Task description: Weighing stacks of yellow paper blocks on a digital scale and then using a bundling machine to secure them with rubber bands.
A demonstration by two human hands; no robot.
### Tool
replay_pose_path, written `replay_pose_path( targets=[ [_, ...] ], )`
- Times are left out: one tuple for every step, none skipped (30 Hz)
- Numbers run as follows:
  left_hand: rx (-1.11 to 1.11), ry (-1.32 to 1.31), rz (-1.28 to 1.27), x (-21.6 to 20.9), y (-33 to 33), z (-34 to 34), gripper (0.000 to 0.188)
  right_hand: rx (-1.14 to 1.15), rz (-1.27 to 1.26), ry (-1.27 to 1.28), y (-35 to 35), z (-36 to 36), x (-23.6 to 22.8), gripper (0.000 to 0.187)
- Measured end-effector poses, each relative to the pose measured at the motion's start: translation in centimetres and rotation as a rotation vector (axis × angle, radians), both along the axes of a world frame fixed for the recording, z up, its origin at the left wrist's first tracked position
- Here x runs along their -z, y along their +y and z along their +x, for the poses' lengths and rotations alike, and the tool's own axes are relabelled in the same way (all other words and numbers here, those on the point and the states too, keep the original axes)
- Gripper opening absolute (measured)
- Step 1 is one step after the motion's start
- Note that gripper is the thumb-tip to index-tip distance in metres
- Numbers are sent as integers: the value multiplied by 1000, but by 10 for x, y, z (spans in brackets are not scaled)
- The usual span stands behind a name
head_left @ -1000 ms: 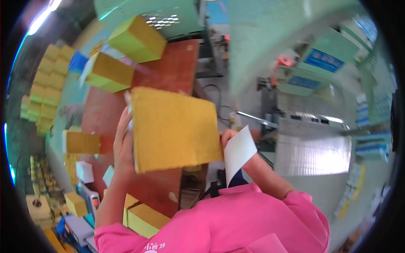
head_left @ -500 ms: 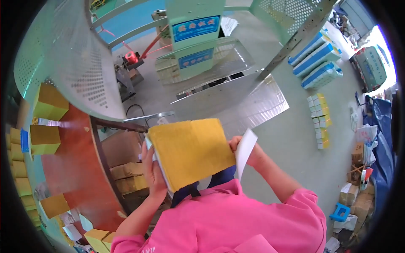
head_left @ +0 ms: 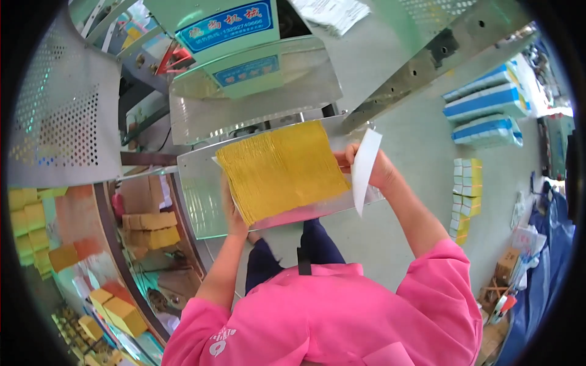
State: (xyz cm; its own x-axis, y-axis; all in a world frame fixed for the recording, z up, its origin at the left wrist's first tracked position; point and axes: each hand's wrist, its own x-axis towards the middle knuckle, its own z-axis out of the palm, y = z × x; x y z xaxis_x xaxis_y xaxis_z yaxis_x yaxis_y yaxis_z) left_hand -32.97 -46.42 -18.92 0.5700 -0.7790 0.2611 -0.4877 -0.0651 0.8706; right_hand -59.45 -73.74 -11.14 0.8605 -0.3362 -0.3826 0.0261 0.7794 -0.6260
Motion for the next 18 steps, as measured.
replay_pose_path(
  targets=[
    [-4, -491, 210, 3, -3, 4, 46, -14, 10, -47, -7, 1, 1, 20],
    [-18, -498, 232, 9, -5, 4, 46, -44, -6, -55, -12, -1, 2, 23],
    [-93, -256, 171, 14, -5, 5, 45, -61, 11, -64, -14, 0, 7, 23],
    [-162, -8, 101, 14, -10, 2, 43, -47, 80, -111, -16, -3, 12, 24],
    [-170, -10, 114, 11, -11, 4, 43, -31, 149, -156, -17, -5, 18, 26],
    [-163, 649, -96, 7, -10, 10, 41, -37, 161, -157, -13, -7, 27, 26],
    [-140, 1304, -324, 2, -11, 13, 40, 14, 190, -213, -8, -9, 38, 24],
    [-145, 1303, -321, 1, -9, 14, 40, 66, 220, -268, -5, -12, 50, 23],
    [-119, 1061, -173, -1, -6, 16, 38, 66, 223, -267, -7, -14, 66, 23],
    [-90, 818, -25, -7, -5, 17, 37, 39, 379, -203, -9, -9, 71, 22],
    [-89, 819, -19, -13, -4, 19, 37, 14, 533, -138, -10, -8, 74, 21],
    [-61, 759, 56, -19, -3, 22, 39, 68, 414, 44, -9, -8, 75, 17],
    [-42, 695, 131, -27, 0, 24, 40, 134, 347, 215, -1, 3, 62, 13],
    [-33, 696, 136, -29, 1, 25, 40, 79, 191, 363, 1, 15, 56, 10],
    [2, 362, 222, -31, 3, 24, 41, 24, 34, 511, 2, 24, 53, 9],
    [33, 24, 293, -34, 1, 24, 42, 31, 31, 512, 2, 27, 52, 9],
    [40, 26, 288, -37, -2, 23, 42, 2, -76, 563, 2, 28, 53, 13],
    [-2, 431, 174, -38, -5, 22, 42, -27, -184, 613, 3, 29, 56, 17]
  ],
)
